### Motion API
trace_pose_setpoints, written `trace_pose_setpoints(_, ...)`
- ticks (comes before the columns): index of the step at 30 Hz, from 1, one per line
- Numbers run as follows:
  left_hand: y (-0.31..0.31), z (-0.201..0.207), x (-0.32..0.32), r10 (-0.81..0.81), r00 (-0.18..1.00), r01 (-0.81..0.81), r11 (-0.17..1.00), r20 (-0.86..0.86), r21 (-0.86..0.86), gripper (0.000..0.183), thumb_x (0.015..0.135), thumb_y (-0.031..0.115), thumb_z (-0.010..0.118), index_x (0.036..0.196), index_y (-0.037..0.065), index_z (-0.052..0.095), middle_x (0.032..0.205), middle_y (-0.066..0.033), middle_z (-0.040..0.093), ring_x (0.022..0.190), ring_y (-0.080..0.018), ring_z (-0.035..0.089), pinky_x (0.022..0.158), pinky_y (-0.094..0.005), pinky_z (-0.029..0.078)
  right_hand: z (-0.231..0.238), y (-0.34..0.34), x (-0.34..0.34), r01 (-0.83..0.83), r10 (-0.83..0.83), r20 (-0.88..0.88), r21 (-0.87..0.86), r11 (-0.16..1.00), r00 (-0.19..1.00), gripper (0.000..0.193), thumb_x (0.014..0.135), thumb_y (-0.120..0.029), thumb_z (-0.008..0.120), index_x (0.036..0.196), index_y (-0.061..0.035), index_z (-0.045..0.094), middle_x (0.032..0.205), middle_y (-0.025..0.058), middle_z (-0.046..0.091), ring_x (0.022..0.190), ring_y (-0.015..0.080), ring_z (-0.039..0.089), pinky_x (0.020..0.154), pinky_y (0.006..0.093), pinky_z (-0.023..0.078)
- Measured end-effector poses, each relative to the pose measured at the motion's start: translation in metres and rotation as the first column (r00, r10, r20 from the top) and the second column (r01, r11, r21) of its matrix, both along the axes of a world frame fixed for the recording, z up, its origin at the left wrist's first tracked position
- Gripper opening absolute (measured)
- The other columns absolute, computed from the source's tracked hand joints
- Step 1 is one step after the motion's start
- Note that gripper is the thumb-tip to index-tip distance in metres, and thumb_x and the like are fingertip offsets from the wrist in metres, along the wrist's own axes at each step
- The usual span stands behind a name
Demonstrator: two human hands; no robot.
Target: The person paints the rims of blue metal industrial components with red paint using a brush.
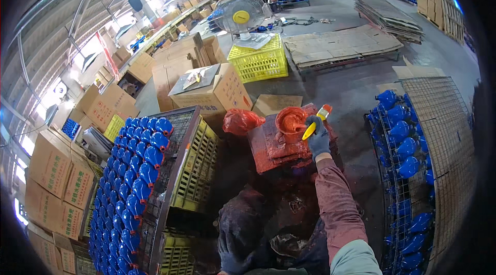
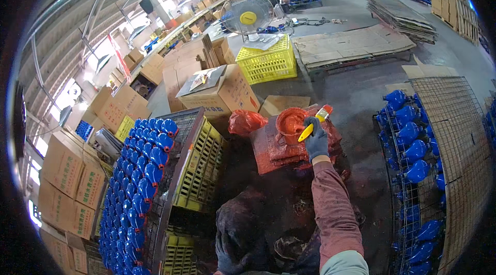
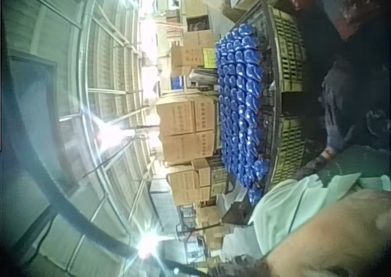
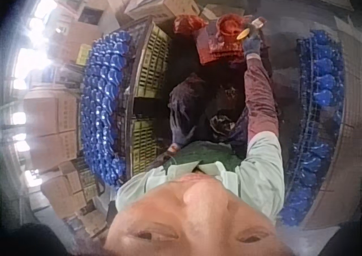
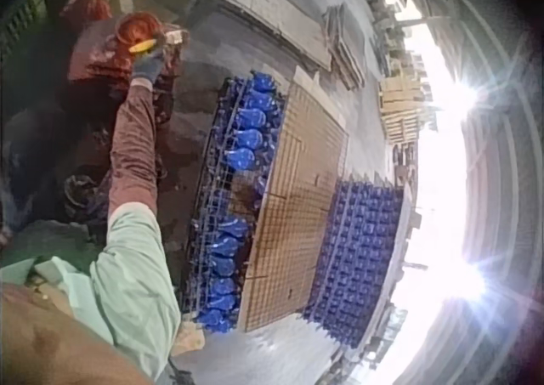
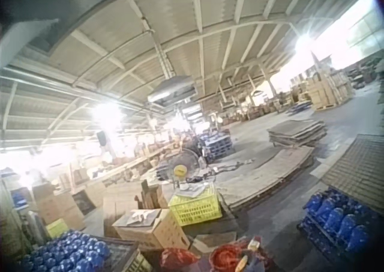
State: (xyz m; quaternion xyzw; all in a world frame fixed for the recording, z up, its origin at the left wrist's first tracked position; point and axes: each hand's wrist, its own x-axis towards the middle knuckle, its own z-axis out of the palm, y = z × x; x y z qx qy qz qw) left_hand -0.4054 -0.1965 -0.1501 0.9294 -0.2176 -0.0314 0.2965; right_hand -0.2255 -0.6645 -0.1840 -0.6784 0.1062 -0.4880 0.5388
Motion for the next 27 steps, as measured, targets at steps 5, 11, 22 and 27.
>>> trace_pose_setpoints(5, -0.0076, -0.0051, 0.0020, 0.029, 1.000, -0.030, 0.982, 0.008, 0.188, 0.108, 0.073, 0.057, 0.073, 0.153, 0.006, 0.020, 0.153, -0.0205, 0.027, 0.144, -0.0331, 0.022, 0.117, -0.0383, 0.021, 0.0033, 0.0033, 0.0011, -0.019, 0.019, -0.007, -0.046, 0.999, 1.000, 0.025, 0.084, 0.006, 0.055, 0.105, -0.0077, 0.057, 0.094, 0.0044, 0.063, 0.088, 0.0171, 0.061, 0.081, 0.0290, 0.050)
trace_pose_setpoints(11, -0.0081, 0.0003, 0.0051, 0.026, 0.998, -0.027, 1.000, 0.057, 0.005, 0.111, 0.069, 0.056, 0.075, 0.151, 0.004, 0.022, 0.153, -0.0242, 0.026, 0.142, -0.0390, 0.024, 0.117, -0.0437, 0.022, 0.0009, 0.0058, 0.0046, 0.015, -0.015, 0.023, -0.015, 1.000, 1.000, 0.026, 0.083, 0.007, 0.055, 0.105, -0.0057, 0.058, 0.094, 0.0056, 0.064, 0.087, 0.0178, 0.062, 0.081, 0.0295, 0.050)
trace_pose_setpoints(22, -0.0067, -0.0033, 0.0052, 0.020, 0.995, -0.019, 1.000, 0.095, -0.002, 0.109, 0.070, 0.057, 0.074, 0.151, 0.004, 0.022, 0.152, -0.0244, 0.026, 0.142, -0.0395, 0.024, 0.117, -0.0441, 0.022, -0.0009, 0.0039, 0.0060, 0.051, -0.056, -0.100, -0.051, 0.997, 0.993, 0.025, 0.084, 0.007, 0.054, 0.104, -0.0077, 0.058, 0.093, 0.0057, 0.063, 0.087, 0.0183, 0.062, 0.080, 0.0302, 0.050)
trace_pose_setpoints(27, -0.0077, -0.0007, 0.0046, 0.015, 0.995, -0.011, 0.999, 0.096, -0.034, 0.110, 0.070, 0.056, 0.074, 0.151, 0.004, 0.022, 0.152, -0.0242, 0.025, 0.142, -0.0388, 0.024, 0.117, -0.0438, 0.022, 0.0006, 0.0047, 0.0050, 0.032, -0.042, -0.212, -0.052, 0.998, 0.976, 0.024, 0.085, 0.005, 0.055, 0.105, -0.0084, 0.057, 0.093, 0.0055, 0.064, 0.088, 0.0177, 0.062, 0.080, 0.0297, 0.050)
